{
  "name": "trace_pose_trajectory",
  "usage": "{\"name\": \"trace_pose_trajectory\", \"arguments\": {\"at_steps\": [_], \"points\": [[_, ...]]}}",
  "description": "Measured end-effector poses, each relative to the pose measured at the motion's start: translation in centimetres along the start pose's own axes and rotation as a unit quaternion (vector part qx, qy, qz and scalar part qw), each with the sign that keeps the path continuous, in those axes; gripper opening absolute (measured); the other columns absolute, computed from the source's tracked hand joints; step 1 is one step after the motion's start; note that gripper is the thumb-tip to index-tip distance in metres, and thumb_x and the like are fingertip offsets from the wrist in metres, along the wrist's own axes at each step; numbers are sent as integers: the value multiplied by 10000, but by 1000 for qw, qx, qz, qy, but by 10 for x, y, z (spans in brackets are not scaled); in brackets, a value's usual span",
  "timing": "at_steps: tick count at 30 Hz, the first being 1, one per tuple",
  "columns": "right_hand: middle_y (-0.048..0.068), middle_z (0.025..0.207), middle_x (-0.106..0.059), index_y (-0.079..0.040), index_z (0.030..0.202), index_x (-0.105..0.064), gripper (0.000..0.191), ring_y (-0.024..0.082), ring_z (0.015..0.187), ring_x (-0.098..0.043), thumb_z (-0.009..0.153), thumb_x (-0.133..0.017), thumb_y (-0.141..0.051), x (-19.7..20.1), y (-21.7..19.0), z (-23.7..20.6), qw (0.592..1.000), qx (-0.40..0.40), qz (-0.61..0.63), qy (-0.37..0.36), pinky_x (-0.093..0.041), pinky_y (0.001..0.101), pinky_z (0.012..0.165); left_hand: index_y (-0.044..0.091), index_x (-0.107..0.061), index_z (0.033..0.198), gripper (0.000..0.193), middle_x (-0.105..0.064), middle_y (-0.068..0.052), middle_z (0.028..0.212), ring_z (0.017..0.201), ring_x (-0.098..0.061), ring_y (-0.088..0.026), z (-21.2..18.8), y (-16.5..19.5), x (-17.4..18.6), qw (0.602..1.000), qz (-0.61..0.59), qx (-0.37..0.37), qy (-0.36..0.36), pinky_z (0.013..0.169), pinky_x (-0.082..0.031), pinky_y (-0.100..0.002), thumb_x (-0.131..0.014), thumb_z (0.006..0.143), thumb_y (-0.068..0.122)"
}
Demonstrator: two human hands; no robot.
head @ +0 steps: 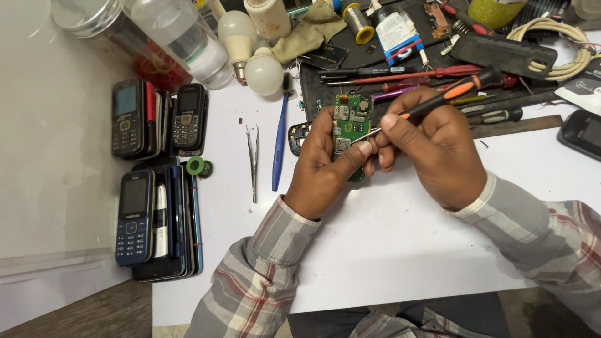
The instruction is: The person disassembles a feature phone on a cluttered repair bench. They remove the back cover, unscrew the casing with a screwdriver, separate the keypad and housing, extract the green motherboard, and continue unscrewing and prying components from the board by hand and with the screwdriver.
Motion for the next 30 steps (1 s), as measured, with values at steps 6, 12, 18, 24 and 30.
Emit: {"name": "trace_pose_trajectory", "arguments": {"at_steps": [6,12,18,24,30], "points": [[90,935,-655,-8,1134,-479,163,109,771,-654,1077,-589,-115,-5,-6,-6,995,90,-44,-12,-591,267,694,3,-431,1369,362,-656,-86,1113,861,-617,-111,0,0,0,1000,-6,-7,4,788,-539,-267,-597,1047,5],[84,976,-635,-19,1126,-487,165,102,792,-658,1057,-628,-71,-7,-8,-11,991,120,-64,8,-614,264,706,0,-428,1387,387,-656,-88,1119,880,-628,-116,0,-1,1,1000,-3,-13,12,804,-551,-271,-606,1043,13],[92,1006,-661,-19,1115,-503,148,97,799,-667,1058,-633,-63,-8,-11,-13,984,143,-104,16,-598,243,703,4,-453,1367,365,-649,-73,1175,998,-638,-110,-1,-2,-1,999,33,-19,30,847,-561,-280,-615,1040,15],[87,995,-658,-25,1129,-508,150,89,798,-670,1054,-630,-70,-6,-8,-12,986,129,-103,19,-598,240,705,13,-486,1382,387,-695,-84,1196,1083,-678,-128,-6,8,-6,976,203,-68,47,944,-575,-290,-637,1028,53],[89,995,-642,-15,1111,-519,144,93,793,-665,1045,-634,-72,-8,-8,-12,984,127,-122,13,-594,245,694,9,-500,1378,370,-721,-101,1177,1088,-692,-144,-7,15,-8,961,254,-95,54,957,-570,-301,-641,1044,80]]}}
Point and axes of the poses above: each hand's wrist, its own z-axis towards the middle knuckle, its own x-axis out of the back of the hand, y = z × x, the point moved 5 cm from there along z, towards the middle knuckle
